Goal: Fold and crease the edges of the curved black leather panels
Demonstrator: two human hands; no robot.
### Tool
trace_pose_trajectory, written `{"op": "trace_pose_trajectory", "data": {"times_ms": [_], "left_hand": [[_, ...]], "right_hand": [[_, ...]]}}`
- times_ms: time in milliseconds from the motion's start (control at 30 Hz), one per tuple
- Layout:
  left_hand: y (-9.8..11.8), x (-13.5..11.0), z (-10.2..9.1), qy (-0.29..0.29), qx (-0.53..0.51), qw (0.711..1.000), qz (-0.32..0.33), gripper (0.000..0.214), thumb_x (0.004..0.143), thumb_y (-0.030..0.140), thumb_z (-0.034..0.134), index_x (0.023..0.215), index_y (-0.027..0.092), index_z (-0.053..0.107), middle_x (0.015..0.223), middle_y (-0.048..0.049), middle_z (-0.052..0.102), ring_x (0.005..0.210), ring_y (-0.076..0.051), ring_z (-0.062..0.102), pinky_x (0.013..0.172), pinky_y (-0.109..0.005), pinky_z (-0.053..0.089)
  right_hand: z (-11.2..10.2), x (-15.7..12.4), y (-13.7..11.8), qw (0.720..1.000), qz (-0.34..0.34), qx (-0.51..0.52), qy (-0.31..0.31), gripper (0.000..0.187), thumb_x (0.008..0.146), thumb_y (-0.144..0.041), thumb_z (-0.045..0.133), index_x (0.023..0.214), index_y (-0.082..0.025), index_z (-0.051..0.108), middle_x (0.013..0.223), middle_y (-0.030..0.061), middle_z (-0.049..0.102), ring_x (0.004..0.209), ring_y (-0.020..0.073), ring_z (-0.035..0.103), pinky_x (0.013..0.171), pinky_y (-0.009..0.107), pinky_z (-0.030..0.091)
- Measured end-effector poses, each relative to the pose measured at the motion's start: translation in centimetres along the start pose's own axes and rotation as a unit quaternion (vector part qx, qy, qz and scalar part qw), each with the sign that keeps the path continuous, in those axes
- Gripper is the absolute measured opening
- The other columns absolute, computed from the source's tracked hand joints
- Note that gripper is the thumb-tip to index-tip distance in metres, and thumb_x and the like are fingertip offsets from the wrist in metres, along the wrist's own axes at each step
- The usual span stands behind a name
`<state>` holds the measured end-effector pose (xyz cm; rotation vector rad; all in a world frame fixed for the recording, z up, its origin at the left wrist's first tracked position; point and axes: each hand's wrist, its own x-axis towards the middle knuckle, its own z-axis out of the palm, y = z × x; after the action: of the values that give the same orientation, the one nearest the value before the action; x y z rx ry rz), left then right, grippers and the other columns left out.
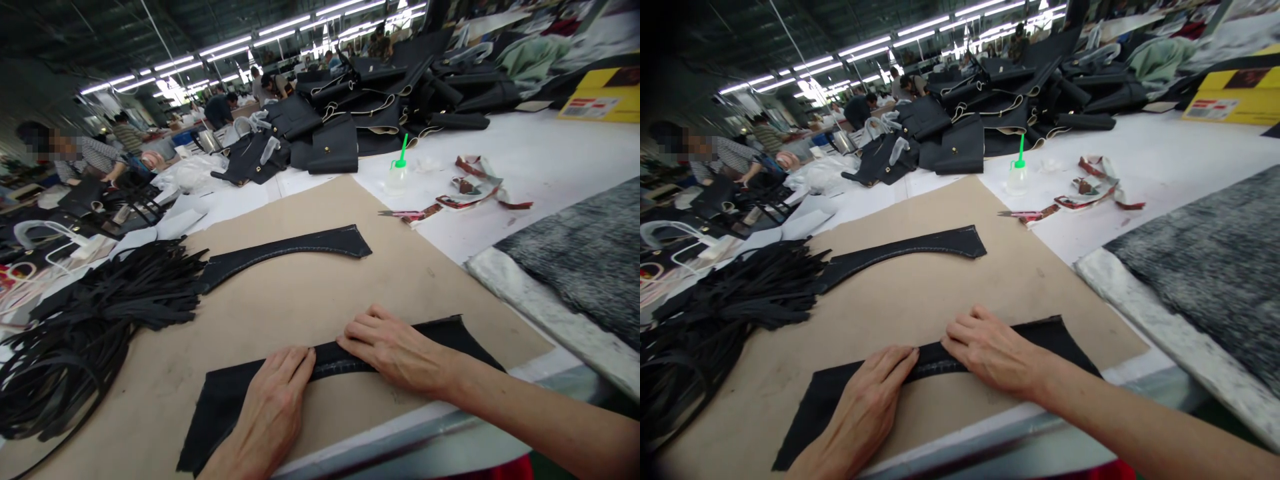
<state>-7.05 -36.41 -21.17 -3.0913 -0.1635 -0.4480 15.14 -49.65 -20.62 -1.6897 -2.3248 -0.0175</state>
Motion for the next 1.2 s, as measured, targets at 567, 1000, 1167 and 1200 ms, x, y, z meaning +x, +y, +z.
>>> {"op": "trace_pose_trajectory", "data": {"times_ms": [567, 1000, 1167, 1200], "left_hand": [[1.4, 2.5, 0.2, -0.064, 0.006, 0.998, 0.027, 0.050, 0.080, -0.004, 0.036, 0.127, 0.009, 0.050, 0.098, -0.0091, 0.062, 0.090, -0.022, 0.056, 0.082, -0.037, 0.053], [2.9, 5.2, -0.5, -0.091, 0.032, 0.995, 0.019, 0.050, 0.078, -0.003, 0.038, 0.120, 0.017, 0.057, 0.107, -0.0106, 0.059, 0.092, -0.024, 0.056, 0.079, -0.040, 0.054], [4.6, 6.5, 0.9, -0.011, -0.081, 0.997, 0.004, 0.047, 0.081, -0.002, 0.035, 0.121, 0.013, 0.054, 0.110, -0.0107, 0.060, 0.098, -0.021, 0.056, 0.089, -0.037, 0.054], [5.0, 6.7, 1.4, 0.000, -0.091, 0.996, 0.004, 0.048, 0.081, -0.003, 0.034, 0.123, 0.012, 0.052, 0.109, -0.0104, 0.060, 0.098, -0.021, 0.056, 0.089, -0.036, 0.054]], "right_hand": [[-1.6, -3.0, 2.6, 1.000, 0.023, 0.009, 0.012, 0.017, 0.096, -0.011, 0.043, 0.094, -0.014, 0.059, 0.088, 0.0047, 0.057, 0.079, 0.0181, 0.046, 0.079, 0.033, 0.034], [-1.7, -4.3, 2.0, 0.999, 0.040, 0.025, -0.002, 0.017, 0.095, -0.011, 0.047, 0.105, -0.015, 0.060, 0.096, 0.0056, 0.057, 0.087, 0.0181, 0.048, 0.081, 0.033, 0.037], [-1.4, -4.3, 2.0, 0.999, 0.033, 0.014, 0.009, 0.014, 0.096, -0.014, 0.047, 0.104, -0.015, 0.060, 0.094, 0.0055, 0.056, 0.086, 0.0181, 0.047, 0.080, 0.032, 0.037], [-1.3, -4.2, 2.0, 0.999, 0.030, 0.014, 0.011, 0.014, 0.096, -0.014, 0.047, 0.102, -0.015, 0.060, 0.093, 0.0055, 0.056, 0.086, 0.0181, 0.047, 0.080, 0.033, 0.037]]}}
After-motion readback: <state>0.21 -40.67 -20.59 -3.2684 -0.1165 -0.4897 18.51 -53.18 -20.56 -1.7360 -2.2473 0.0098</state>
